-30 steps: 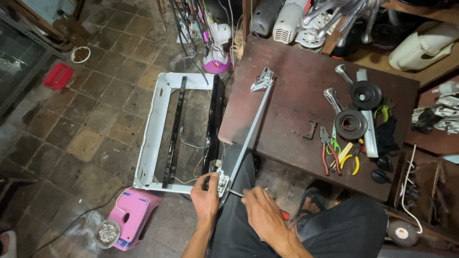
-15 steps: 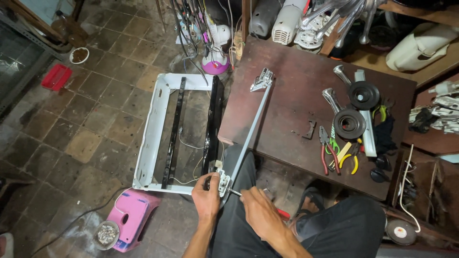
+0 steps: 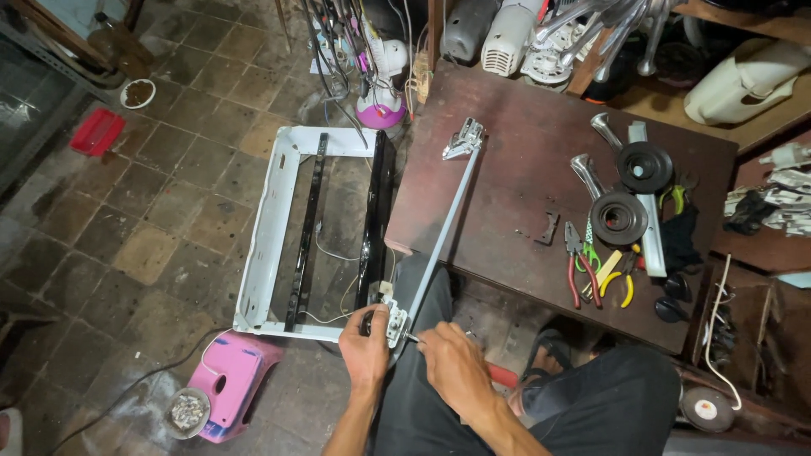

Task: The person disassembles a small electrical component attached to a metal rod using pliers and a screwdriver. They remove parts, wipe the rod with a cloth, and then reassemble the component onto the rod.

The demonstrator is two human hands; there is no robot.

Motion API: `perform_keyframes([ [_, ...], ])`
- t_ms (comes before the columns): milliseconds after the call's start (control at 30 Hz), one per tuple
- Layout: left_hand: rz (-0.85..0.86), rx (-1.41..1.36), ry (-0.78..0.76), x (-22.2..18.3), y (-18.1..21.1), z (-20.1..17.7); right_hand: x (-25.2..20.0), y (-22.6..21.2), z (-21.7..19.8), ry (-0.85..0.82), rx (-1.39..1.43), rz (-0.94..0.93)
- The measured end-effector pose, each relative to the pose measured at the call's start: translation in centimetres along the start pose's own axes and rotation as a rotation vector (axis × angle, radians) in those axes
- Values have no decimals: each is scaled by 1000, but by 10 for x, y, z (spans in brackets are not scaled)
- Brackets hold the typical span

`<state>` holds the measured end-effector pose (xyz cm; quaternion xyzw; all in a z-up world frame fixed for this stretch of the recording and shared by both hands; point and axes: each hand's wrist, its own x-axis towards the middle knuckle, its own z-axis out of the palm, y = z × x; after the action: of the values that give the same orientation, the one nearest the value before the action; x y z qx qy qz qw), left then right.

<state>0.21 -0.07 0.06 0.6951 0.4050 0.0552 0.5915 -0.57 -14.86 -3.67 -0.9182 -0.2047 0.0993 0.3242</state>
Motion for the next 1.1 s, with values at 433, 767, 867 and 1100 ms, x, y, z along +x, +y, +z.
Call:
perform_keyframes([
  [433,21,0,8,4,-5,0,9,-23,-1,73,-21,59],
  [767,4,26,26,5,-8,0,8,-41,-9,-10,-67,117],
  [867,-18,26,26,4,-4,0,6,-41,-3,118,-189,-12],
  [1100,-18,59,15,3,-2,-1,13,-38,-14,-57,-19,108],
])
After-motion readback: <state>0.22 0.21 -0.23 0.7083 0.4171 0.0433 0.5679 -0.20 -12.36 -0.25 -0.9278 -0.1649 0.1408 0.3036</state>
